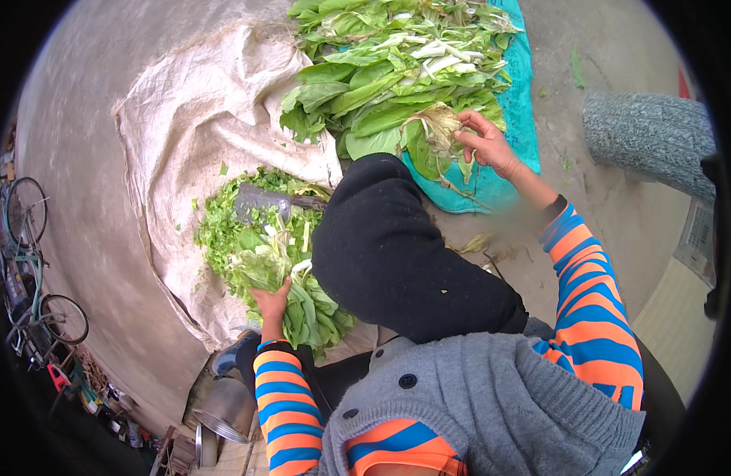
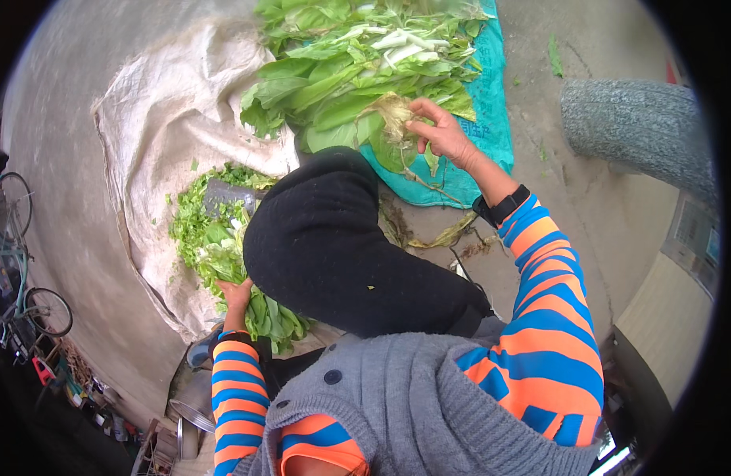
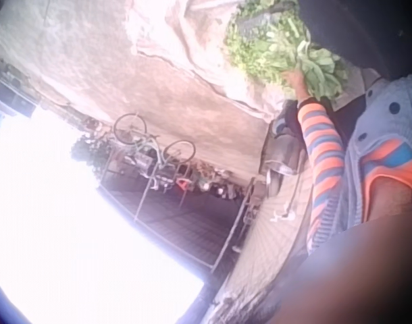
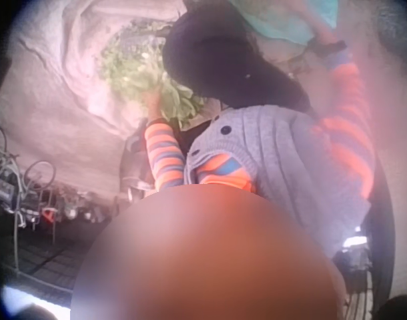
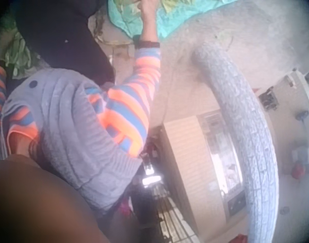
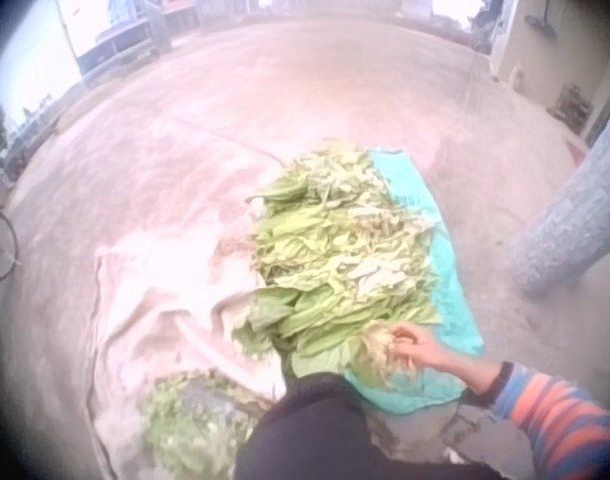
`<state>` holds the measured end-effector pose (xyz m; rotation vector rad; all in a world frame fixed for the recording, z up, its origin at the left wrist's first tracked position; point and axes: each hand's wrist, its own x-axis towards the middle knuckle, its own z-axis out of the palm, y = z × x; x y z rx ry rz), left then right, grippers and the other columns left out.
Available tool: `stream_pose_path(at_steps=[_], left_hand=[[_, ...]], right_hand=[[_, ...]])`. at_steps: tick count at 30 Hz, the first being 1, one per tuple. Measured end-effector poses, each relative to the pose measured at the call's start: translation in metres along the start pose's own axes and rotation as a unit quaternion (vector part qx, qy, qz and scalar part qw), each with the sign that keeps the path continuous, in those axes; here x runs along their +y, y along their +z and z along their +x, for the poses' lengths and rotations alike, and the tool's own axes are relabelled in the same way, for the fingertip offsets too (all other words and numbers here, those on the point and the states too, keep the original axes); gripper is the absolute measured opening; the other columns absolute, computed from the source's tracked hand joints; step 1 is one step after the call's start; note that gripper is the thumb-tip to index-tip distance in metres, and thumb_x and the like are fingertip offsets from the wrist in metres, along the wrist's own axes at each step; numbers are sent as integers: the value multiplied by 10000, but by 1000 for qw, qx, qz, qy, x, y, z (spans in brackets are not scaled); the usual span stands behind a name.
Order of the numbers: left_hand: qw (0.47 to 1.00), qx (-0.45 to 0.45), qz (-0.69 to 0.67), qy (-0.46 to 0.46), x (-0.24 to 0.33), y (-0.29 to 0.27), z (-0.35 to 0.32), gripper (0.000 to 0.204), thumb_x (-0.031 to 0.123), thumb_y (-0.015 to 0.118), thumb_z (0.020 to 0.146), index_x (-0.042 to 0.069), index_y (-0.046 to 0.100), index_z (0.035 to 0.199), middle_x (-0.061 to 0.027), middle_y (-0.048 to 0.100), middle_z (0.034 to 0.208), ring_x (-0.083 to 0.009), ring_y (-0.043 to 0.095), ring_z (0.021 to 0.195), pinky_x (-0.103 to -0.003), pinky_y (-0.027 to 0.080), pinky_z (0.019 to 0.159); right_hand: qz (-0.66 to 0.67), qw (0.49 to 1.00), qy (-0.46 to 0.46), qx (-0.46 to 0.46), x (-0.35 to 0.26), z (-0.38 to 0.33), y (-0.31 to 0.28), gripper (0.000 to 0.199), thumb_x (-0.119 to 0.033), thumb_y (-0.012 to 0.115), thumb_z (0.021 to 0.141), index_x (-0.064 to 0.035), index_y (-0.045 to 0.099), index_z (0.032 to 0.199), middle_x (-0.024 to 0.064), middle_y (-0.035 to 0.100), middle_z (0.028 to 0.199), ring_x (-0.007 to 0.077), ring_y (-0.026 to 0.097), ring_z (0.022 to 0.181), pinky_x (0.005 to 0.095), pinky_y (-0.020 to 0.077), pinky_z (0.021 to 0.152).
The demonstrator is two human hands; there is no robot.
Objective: The person sits on the ground and uses a large knife to chop leafy green vegetables on a white sack. They repeatedly gather bunches of greens, cut them into smaller pieces, and place the chopped pieces back onto the sack.
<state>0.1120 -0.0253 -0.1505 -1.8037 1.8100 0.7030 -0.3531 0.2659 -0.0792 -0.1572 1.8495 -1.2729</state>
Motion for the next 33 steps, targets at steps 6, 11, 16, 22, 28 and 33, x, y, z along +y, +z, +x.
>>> stream_pose_path(at_steps=[6,11,16,22,28,33], left_hand=[[1000,1,-2,-25,9,-4,-7,1315,586,748,615,-132,-40,1385,-335,154,1436,-411,239,1335,-409,232,1103],[1000,10,2,-23,9,-4,-7,1317,578,756,609,-119,-42,1391,-335,193,1424,-414,252,1327,-415,242,1098],[1000,21,-17,2,4,0,-4,1318,574,758,608,-121,-46,1389,-335,179,1427,-412,238,1334,-412,227,1105],[1000,11,-14,-4,4,-1,-5,1321,569,759,611,-153,-44,1372,-341,141,1434,-411,209,1344,-403,212,1111],[1000,8,-9,-3,2,-2,-3,1310,575,752,619,-162,-27,1369,-333,103,1449,-396,175,1361,-387,180,1122],[1000,7,-26,5,-4,3,-1,1305,594,741,621,-166,-12,1369,-335,90,1449,-393,156,1366,-387,169,1127]], right_hand=[[106,992,-13,-60,-17,-32,-34,360,-262,604,852,-77,510,1146,28,592,942,98,595,626,190,426,448],[-42,962,197,-183,34,-71,-72,330,-301,667,807,-109,601,1068,-10,631,798,78,633,691,201,440,477],[-428,827,246,-271,112,-90,-60,365,-323,695,771,-95,586,1035,88,632,972,227,628,908,319,500,592],[-432,899,15,68,149,-15,6,529,-296,766,682,-81,544,1111,130,595,1066,318,580,998,418,464,835],[-496,865,38,61,166,15,54,249,-170,675,711,-83,561,915,116,623,882,348,604,870,438,484,722],[-328,941,-63,58,152,-27,30,132,-99,592,726,-66,506,821,106,579,754,300,581,704,403,458,621]])
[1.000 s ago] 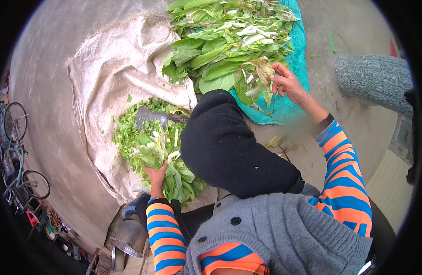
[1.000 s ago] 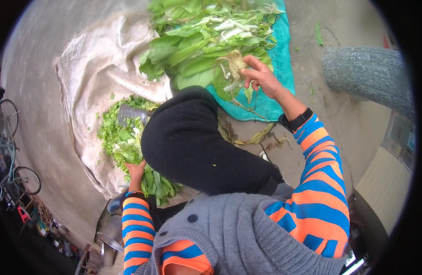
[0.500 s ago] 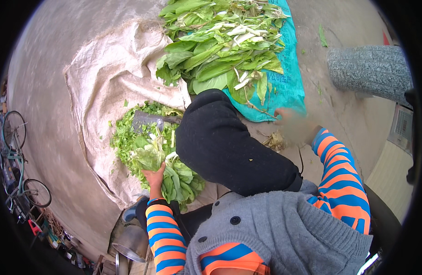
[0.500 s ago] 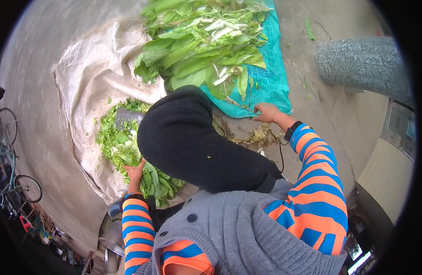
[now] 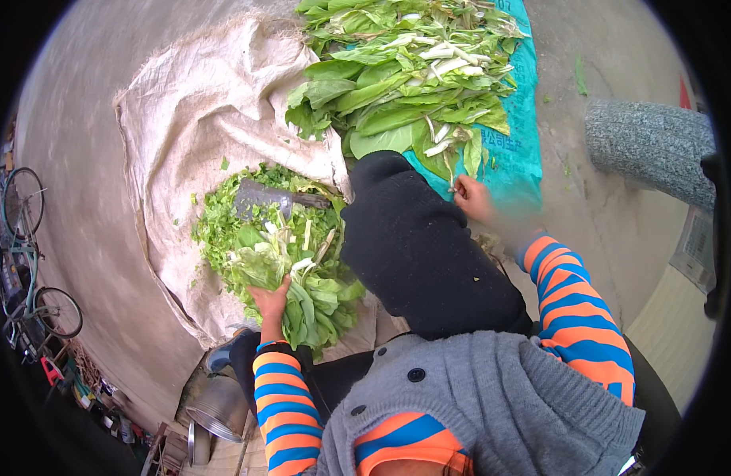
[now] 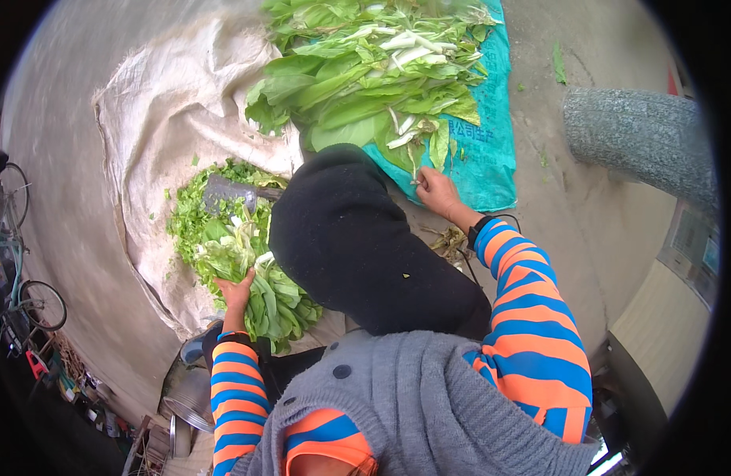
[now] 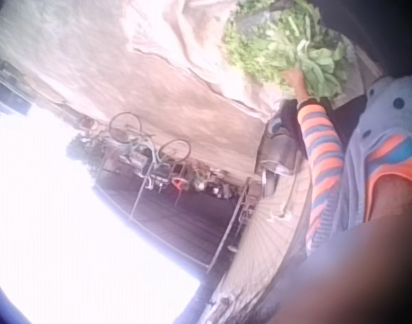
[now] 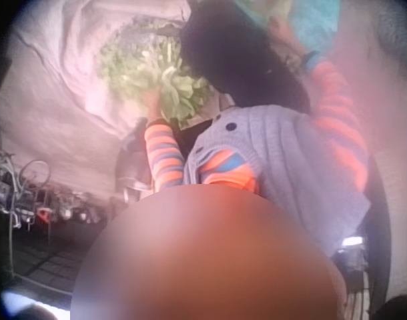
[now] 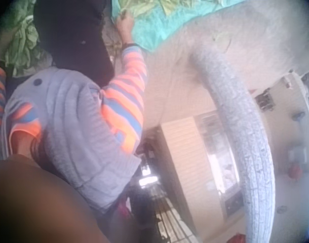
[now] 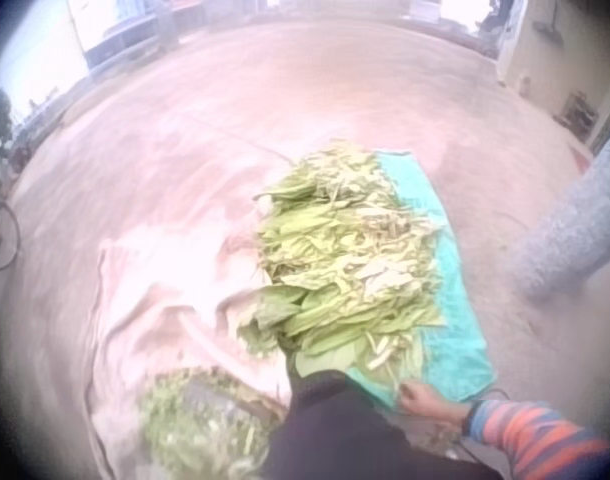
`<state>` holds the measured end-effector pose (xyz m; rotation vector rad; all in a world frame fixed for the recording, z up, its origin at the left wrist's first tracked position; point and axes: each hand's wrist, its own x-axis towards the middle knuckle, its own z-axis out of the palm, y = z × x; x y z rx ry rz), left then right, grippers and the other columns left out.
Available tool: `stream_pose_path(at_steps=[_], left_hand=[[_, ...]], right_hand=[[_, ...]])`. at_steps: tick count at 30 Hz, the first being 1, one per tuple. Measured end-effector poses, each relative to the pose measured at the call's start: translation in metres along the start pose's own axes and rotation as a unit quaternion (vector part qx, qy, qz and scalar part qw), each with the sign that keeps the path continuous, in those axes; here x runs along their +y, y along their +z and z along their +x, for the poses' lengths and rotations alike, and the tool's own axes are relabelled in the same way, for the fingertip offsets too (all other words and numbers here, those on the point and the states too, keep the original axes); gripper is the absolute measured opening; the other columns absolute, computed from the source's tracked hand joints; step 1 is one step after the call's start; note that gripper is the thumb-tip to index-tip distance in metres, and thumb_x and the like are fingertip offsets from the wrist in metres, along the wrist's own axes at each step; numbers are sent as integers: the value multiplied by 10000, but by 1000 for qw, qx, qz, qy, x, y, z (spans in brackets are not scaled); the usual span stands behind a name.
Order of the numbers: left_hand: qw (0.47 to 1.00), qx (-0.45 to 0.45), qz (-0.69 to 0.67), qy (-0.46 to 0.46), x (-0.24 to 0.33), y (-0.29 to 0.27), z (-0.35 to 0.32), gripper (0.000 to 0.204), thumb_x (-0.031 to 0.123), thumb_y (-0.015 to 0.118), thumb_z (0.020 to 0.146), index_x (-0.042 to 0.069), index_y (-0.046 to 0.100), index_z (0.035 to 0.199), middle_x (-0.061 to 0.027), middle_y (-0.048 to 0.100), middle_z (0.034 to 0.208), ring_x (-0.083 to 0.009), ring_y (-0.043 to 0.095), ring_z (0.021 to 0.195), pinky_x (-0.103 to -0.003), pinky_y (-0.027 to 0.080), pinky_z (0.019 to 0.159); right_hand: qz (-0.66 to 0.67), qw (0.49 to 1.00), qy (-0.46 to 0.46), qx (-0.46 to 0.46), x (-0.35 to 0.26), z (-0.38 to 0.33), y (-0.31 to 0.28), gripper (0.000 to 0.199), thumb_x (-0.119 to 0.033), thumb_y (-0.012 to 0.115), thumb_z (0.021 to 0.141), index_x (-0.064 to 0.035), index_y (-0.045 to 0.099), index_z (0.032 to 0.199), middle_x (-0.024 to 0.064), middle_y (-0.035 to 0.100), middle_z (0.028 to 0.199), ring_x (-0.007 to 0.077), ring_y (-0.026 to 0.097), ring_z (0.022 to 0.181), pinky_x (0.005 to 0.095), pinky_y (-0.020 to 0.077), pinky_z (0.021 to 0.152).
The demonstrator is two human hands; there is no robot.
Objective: The person sits on the ground and uses a large knife to chop leafy green vegetables on a white sack. They repeatedly gather bunches of greens, cut them into smaller pieces, and place the chopped pieces back onto the sack.
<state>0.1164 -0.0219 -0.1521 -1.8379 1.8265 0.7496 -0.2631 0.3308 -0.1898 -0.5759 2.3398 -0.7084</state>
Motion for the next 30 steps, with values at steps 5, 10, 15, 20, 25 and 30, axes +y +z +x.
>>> stream_pose_path(at_steps=[5,10,15,20,25,30], left_hand=[[999,17,26,-22,3,0,-2,1311,576,754,609,-136,-27,1384,-322,174,1432,-399,252,1331,-397,242,1098],[999,19,36,-31,12,-6,-7,1305,587,751,595,-116,0,1398,-319,172,1439,-398,276,1322,-395,260,1091],[996,85,7,-4,10,-5,-20,1191,608,755,566,-65,215,1387,-320,353,1313,-426,437,1181,-469,370,992],[982,170,80,21,14,0,-36,1086,619,721,606,-8,289,1381,-169,392,1346,-325,391,1232,-525,303,1004],[990,131,34,-39,29,-4,-46,1095,586,724,639,32,194,1421,-125,325,1415,-303,336,1276,-577,273,1004],[996,46,-37,-60,41,-17,-55,1231,689,710,564,61,126,1446,-169,196,1482,-362,190,1360,-625,221,1028]], right_hand=[[47,999,15,-4,-11,-38,-48,135,-55,592,706,-49,479,778,88,522,667,244,539,592,330,441,540],[-60,991,-105,-57,10,-77,-63,159,-89,621,682,-50,503,781,86,569,697,258,565,605,356,447,556],[-216,880,-105,-410,36,-94,-77,329,-174,699,678,-82,587,973,112,636,921,309,615,837,409,485,750],[-441,886,-106,-102,-104,-32,-147,391,-151,690,727,-58,513,1061,153,581,920,359,597,833,435,491,678],[-389,835,-384,63,-333,-87,-205,247,-13,574,776,-8,544,1021,152,562,925,337,570,855,411,463,702],[-349,708,-604,-115,-464,-198,-156,258,-58,603,717,-10,578,969,110,580,861,270,588,726,366,472,610]])
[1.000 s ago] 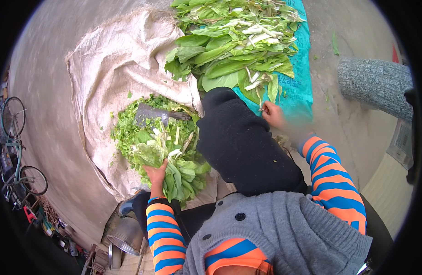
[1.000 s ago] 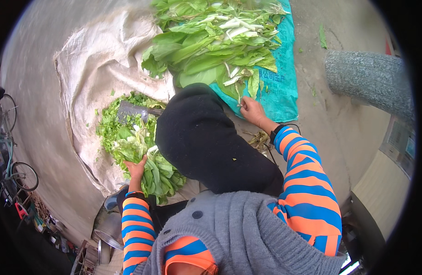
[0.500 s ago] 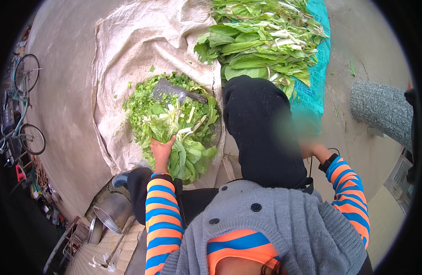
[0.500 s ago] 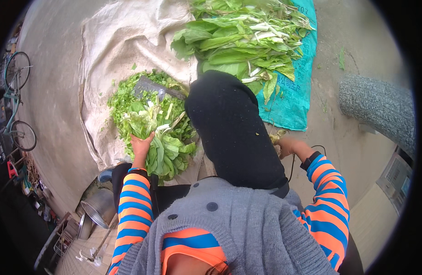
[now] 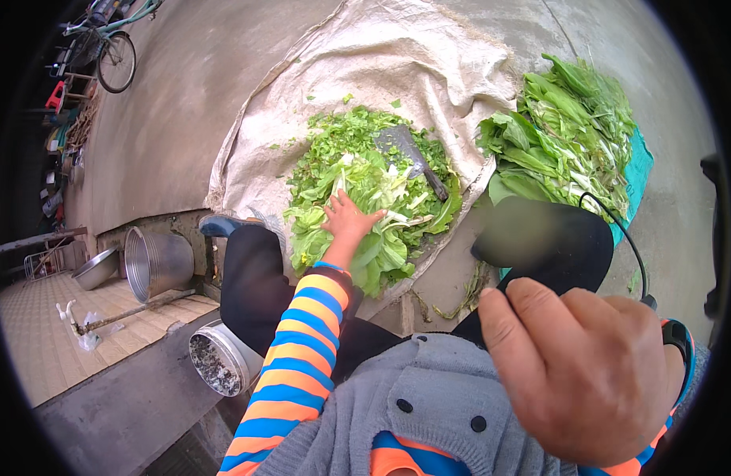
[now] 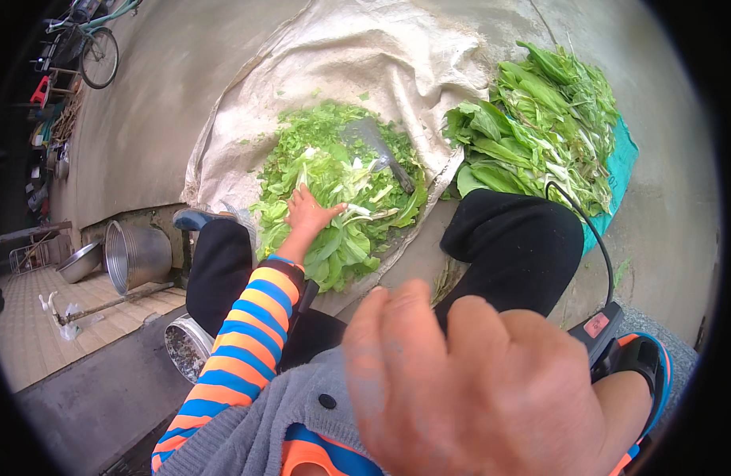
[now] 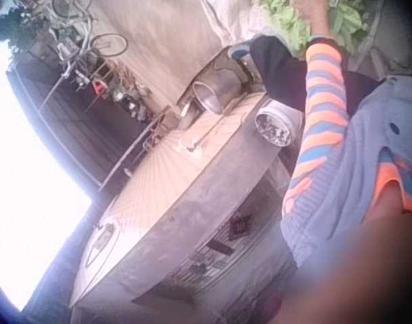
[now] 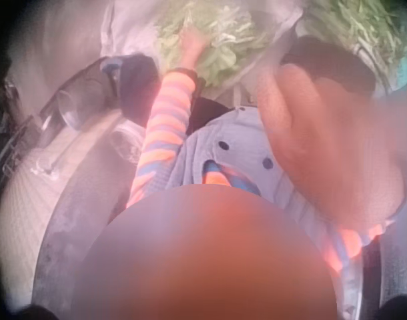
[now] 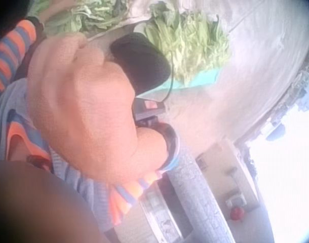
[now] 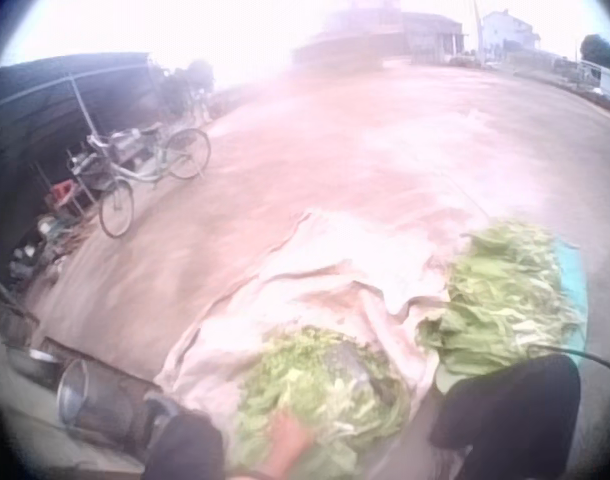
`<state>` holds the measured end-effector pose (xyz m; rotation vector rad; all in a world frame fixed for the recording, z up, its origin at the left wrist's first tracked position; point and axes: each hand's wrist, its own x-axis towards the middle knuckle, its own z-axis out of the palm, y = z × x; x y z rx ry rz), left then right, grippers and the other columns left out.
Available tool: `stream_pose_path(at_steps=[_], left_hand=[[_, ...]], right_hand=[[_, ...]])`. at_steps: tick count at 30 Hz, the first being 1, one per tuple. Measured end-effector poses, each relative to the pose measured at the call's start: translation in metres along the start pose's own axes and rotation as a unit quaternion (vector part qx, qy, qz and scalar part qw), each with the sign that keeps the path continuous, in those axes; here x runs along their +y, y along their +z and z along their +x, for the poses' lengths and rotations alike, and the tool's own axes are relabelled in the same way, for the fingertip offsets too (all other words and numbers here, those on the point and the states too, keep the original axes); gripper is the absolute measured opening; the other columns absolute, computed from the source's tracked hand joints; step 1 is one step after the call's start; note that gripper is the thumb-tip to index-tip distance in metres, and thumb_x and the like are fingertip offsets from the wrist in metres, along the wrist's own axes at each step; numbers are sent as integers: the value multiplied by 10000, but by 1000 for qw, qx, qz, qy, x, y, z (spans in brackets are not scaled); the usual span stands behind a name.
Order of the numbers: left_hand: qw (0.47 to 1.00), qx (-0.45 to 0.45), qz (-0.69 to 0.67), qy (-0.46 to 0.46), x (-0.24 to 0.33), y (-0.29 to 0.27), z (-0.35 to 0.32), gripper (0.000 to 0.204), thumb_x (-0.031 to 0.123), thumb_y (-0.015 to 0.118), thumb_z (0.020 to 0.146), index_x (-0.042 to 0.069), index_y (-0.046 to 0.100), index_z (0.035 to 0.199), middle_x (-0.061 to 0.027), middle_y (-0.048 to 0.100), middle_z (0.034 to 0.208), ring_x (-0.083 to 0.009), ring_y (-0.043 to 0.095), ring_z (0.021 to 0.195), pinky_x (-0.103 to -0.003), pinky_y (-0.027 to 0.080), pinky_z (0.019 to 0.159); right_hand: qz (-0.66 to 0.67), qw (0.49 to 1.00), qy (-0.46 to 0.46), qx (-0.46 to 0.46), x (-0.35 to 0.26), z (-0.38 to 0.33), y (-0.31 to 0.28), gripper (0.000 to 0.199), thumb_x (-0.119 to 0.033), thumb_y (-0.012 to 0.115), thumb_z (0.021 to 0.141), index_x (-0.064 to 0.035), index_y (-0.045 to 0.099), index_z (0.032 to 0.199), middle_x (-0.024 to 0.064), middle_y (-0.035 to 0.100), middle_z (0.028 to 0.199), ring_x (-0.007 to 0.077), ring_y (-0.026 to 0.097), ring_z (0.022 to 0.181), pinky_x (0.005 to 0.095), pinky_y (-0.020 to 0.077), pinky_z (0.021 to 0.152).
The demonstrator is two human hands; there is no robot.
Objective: The person sits on the ground and uses a large knife to chop leafy green vegetables on a white sack. They repeatedly gather bunches of greens, cut them into smaller pieces, and place the chopped pieces back onto the sack.
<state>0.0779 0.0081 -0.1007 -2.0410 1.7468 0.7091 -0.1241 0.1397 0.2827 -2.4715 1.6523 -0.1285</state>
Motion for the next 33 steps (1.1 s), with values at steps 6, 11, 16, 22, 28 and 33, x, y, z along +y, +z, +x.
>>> stream_pose_path(at_steps=[6,11,16,22,28,33], left_hand=[[998,-52,5,-20,2,0,-14,1381,758,704,482,67,19,1462,-226,18,1506,-380,25,1397,-630,165,1047],[988,-36,145,22,6,30,-16,1411,729,729,480,51,-31,1458,-268,-45,1492,-428,-23,1385,-633,129,1046],[990,73,89,86,-14,39,6,1185,447,805,561,56,108,1436,-264,177,1445,-394,261,1321,-558,283,1016],[987,72,21,145,-46,24,31,1047,366,801,567,76,233,1397,-167,376,1334,-314,514,1113,-387,457,899],[984,44,-24,172,-63,6,44,981,349,787,551,72,310,1363,-143,450,1261,-315,539,1068,-390,467,884],[980,34,-58,187,-69,0,46,973,350,781,543,57,330,1354,-150,465,1247,-326,530,1083,-393,454,895]], right_hand=[[65,920,-385,-5,-66,74,15,216,-115,616,721,-8,609,908,120,613,840,268,610,719,373,486,618],[130,894,-416,-108,-48,97,53,205,-162,627,724,-6,634,858,129,641,822,267,628,713,378,497,624],[70,909,-94,-400,44,129,203,229,-258,628,771,-56,668,872,132,669,843,297,649,837,391,505,725],[132,882,88,-444,111,61,414,465,-116,596,743,-67,497,1194,143,473,1275,303,573,1078,400,483,856],[3,952,60,-301,103,36,467,374,-67,553,773,-144,525,1138,94,567,974,283,622,899,396,495,742],[168,915,-48,-364,133,64,408,262,-164,611,770,-197,629,1029,117,620,892,277,622,849,386,491,701]])
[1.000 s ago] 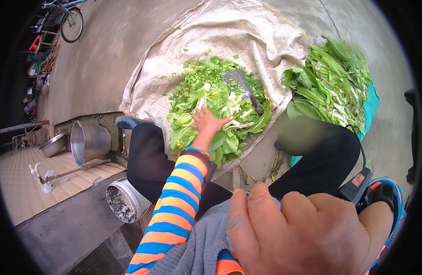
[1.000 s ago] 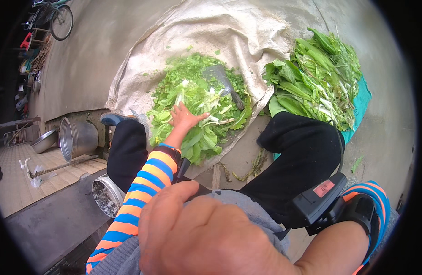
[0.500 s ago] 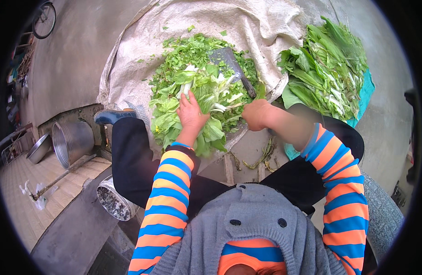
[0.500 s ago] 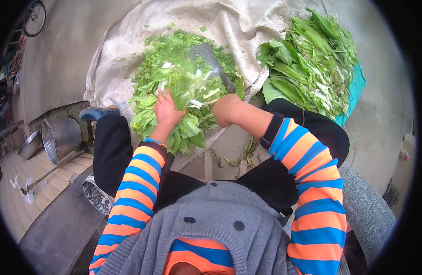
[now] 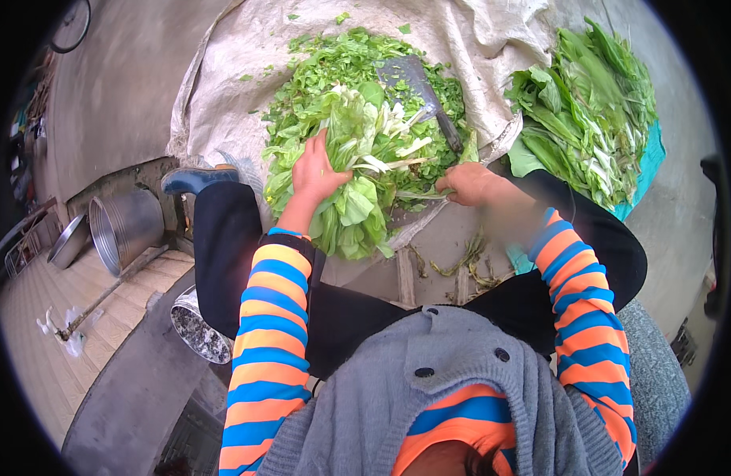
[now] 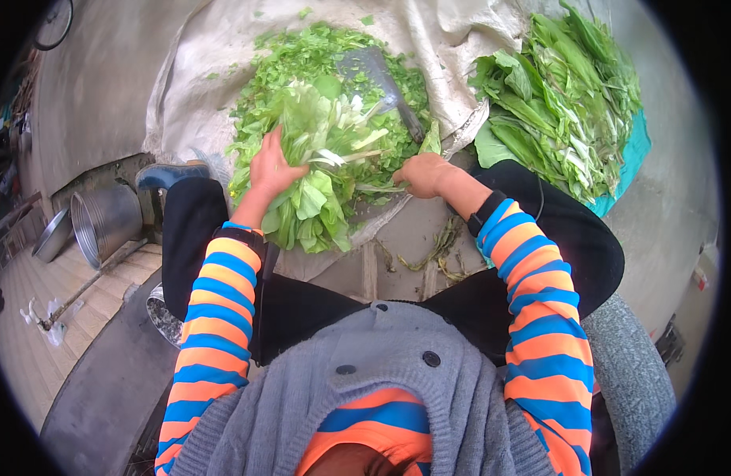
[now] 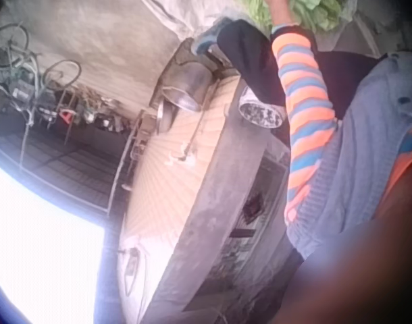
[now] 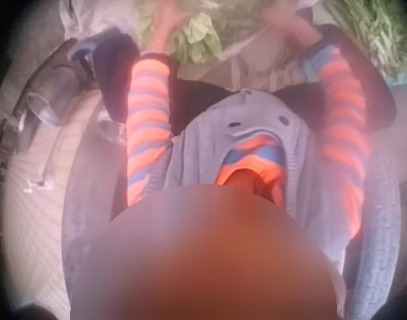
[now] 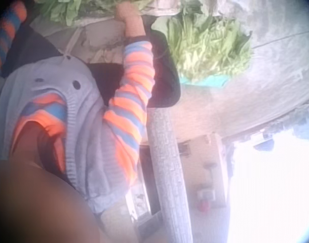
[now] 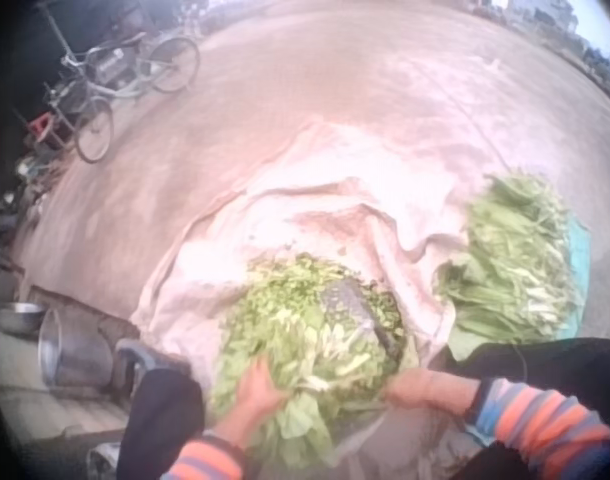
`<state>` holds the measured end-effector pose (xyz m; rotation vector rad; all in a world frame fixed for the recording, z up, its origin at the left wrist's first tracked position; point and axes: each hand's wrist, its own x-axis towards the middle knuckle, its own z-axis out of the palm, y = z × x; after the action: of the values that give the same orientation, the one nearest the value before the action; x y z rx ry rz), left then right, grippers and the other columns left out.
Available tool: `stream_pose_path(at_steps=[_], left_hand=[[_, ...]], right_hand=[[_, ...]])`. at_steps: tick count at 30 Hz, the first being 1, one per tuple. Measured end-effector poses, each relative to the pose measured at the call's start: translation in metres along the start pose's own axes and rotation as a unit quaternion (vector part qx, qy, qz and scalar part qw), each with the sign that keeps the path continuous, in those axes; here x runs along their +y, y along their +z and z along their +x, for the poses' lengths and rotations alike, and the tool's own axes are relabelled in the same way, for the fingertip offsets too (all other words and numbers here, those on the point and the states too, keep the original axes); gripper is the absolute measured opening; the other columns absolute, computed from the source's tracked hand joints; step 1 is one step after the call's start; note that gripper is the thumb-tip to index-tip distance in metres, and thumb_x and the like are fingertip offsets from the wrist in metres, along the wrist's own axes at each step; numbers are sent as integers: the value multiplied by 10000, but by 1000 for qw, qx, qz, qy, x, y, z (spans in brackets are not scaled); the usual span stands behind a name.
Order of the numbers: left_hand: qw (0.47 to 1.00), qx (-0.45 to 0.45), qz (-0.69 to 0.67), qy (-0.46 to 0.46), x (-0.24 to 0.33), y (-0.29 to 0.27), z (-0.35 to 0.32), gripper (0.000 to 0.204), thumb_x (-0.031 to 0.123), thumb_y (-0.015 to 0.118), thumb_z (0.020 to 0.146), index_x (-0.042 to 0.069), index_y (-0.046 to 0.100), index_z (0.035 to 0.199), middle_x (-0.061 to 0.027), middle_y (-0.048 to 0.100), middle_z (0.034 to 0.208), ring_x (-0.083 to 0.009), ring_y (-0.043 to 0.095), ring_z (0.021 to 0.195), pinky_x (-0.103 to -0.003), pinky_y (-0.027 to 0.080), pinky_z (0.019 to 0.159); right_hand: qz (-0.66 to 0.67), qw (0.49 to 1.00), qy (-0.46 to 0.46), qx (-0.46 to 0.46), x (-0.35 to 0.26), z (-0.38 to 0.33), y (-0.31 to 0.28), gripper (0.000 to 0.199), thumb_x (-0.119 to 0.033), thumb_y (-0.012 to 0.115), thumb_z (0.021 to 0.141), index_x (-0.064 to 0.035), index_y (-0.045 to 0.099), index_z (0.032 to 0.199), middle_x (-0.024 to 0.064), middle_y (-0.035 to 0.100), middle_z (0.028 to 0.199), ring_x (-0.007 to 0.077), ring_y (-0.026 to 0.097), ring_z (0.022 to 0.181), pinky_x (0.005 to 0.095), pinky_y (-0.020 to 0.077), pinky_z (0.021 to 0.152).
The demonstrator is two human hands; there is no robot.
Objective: The person sits on the ground and uses a large knife to chop leafy green vegetables on a white sack. They repeatedly gather bunches of greens, cut them into smaller pieces, and place the chopped pieces back onto the sack.
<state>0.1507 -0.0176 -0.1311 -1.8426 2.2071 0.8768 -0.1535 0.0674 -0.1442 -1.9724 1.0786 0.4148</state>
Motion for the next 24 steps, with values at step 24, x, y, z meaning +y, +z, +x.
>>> stream_pose_path(at_steps=[24], left_hand=[[974,-87,-198,69,-19,-12,10,1169,551,773,593,-20,172,1417,-260,321,1400,-352,362,1289,-389,329,1049]], right_hand=[[614,752,146,187,-149,123,21,451,-262,487,898,-6,432,1266,248,581,1091,321,585,976,405,454,825]])
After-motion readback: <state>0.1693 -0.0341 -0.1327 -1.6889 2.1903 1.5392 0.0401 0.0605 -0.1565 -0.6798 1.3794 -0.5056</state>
